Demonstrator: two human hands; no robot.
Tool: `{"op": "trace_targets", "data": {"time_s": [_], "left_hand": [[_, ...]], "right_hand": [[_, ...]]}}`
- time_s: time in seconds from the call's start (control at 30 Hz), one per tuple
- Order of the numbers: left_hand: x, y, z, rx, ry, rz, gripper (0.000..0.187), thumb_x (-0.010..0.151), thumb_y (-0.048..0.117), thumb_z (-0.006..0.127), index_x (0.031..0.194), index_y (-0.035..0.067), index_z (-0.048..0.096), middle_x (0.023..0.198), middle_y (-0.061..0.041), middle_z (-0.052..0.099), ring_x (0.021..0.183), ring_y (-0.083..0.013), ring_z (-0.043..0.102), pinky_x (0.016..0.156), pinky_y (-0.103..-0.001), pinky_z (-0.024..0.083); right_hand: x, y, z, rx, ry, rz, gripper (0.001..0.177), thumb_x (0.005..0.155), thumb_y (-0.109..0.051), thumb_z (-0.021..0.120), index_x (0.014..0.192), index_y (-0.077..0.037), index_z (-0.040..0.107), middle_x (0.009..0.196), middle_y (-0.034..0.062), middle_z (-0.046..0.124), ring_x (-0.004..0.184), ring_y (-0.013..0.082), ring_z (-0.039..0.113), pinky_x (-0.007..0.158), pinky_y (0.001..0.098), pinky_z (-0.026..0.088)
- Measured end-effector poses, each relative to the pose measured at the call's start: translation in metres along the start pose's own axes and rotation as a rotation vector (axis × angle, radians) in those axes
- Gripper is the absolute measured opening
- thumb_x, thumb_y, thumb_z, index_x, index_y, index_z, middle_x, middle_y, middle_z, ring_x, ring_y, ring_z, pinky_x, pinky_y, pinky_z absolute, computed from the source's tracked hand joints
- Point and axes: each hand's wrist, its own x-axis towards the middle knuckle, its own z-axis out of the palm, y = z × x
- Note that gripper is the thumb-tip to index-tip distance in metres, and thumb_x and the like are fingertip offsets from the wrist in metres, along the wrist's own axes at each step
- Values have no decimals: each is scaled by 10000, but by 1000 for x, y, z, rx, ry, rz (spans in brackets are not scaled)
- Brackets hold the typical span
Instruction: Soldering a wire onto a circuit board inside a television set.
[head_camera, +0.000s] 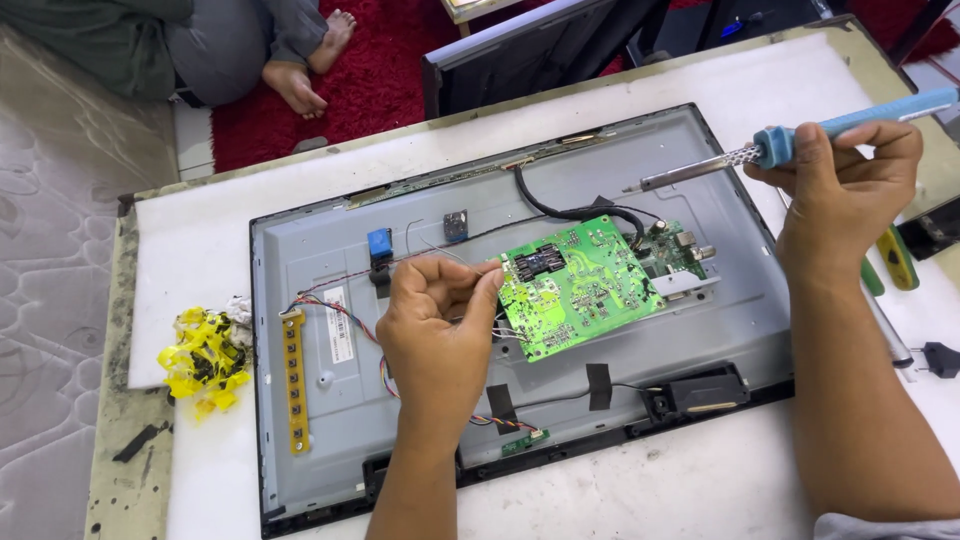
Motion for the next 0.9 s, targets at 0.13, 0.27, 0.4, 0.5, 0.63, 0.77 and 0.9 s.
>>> {"op": "trace_targets", "data": {"time_s": [0.13, 0.27, 0.4, 0.5, 0.63, 0.77, 0.9], "left_hand": [[1, 0, 3, 65, -43, -164, 334, 873, 62, 914, 986, 130, 607, 921, -66, 923, 960, -135, 920, 869, -237, 731], [5, 6, 1, 83, -70, -285, 262, 868, 84, 910, 980, 109, 675, 938, -81, 937, 958, -117, 915, 858, -224, 726], [3, 0, 1, 86, -110, -227, 148, 869, 88, 899, 1010, 55, 867, 963, -69, 916, 883, -98, 865, 831, -223, 752], [2, -6, 0, 88, -110, -152, 80, 883, 76, 895, 958, 47, 893, 939, -54, 898, 822, -96, 840, 797, -228, 762], [4, -8, -1, 90, -103, -87, 70, 902, 63, 881, 971, 54, 887, 939, -50, 894, 823, -94, 830, 791, -222, 746], [11, -8, -3, 124, -93, -22, 76, 891, 79, 901, 962, 65, 879, 953, -67, 870, 844, -119, 837, 774, -229, 751], [17, 3, -2, 37, -109, -283, 107, 876, 50, 904, 979, 24, 890, 871, -64, 877, 796, -103, 818, 797, -242, 771]], "right_hand": [[1, 3, -9, 208, 133, 229, 393, 1203, -111, 878, 1092, -191, 509, 1065, 132, 755, 1158, 341, 952, 785, 396, 836], [-3, -27, 7, 275, 177, 414, 548, 895, -396, 1029, 1127, -180, 583, 1012, 90, 807, 1034, 178, 916, 740, 303, 806], [-14, -38, 21, 303, 63, 554, 629, 859, -408, 963, 1328, -158, 625, 1045, 41, 828, 920, 157, 875, 722, 240, 765], [-28, -36, 27, 299, -47, 554, 431, 935, -321, 927, 1251, -169, 675, 989, -11, 792, 927, 156, 850, 783, 298, 767], [-45, -36, 36, 239, -156, 531, 223, 1044, -213, 835, 1181, -143, 674, 1086, 65, 807, 991, 200, 842, 828, 302, 762], [-50, -31, 39, 225, -206, 518, 192, 1067, -186, 807, 1192, -148, 666, 1092, 92, 811, 945, 196, 827, 791, 287, 731], [-52, -35, 43, 182, -173, 528, 290, 1013, -216, 848, 1202, -135, 644, 1075, 90, 805, 941, 201, 833, 773, 312, 744]]}}
